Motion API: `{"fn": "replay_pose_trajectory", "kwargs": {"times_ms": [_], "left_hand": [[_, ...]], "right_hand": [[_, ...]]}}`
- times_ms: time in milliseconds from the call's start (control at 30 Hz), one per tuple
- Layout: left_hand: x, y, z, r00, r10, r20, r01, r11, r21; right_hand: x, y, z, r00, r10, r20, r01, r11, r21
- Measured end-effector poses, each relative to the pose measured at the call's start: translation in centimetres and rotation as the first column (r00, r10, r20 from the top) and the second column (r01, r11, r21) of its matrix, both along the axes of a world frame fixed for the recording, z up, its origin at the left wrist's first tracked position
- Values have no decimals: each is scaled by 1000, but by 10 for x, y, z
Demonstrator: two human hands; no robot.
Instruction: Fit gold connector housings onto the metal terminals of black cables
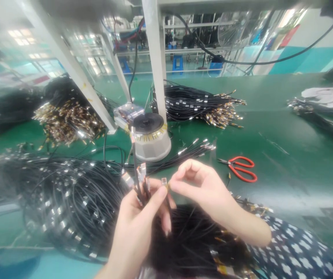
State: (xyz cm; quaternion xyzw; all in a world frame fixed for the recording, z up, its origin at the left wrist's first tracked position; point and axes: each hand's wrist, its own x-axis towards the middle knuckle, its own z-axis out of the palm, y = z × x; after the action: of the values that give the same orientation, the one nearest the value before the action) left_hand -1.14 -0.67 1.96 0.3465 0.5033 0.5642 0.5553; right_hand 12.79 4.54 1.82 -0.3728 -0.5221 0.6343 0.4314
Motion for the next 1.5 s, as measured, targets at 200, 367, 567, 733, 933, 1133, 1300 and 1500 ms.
{"fn": "replay_pose_trajectory", "kwargs": {"times_ms": [200,367,567,733,933,1133,1300,1500], "left_hand": [[-5,2,-4,999,-36,28,38,996,-86],[-5,3,-4,999,-19,25,21,995,-94],[-8,2,-2,998,-14,59,19,995,-95],[-8,3,-4,996,-63,68,68,995,-72],[-7,5,-5,991,-102,84,110,989,-95],[-3,4,-7,995,-34,95,47,988,-145],[-7,2,-4,994,-68,84,79,987,-138],[-22,10,-6,893,-376,246,406,910,-84]], "right_hand": [[4,2,2,1000,5,17,-6,1000,30],[-1,1,1,999,-41,-15,41,999,-16],[-4,0,3,997,-71,-45,67,995,-80],[-4,0,0,993,-37,-116,25,994,-108],[-6,3,-7,985,-10,-174,-1,998,-64],[-9,-3,-7,981,-127,-148,128,992,-3],[-4,-6,-3,982,-66,-179,77,995,57],[0,3,-2,966,146,-212,-147,989,9]]}}
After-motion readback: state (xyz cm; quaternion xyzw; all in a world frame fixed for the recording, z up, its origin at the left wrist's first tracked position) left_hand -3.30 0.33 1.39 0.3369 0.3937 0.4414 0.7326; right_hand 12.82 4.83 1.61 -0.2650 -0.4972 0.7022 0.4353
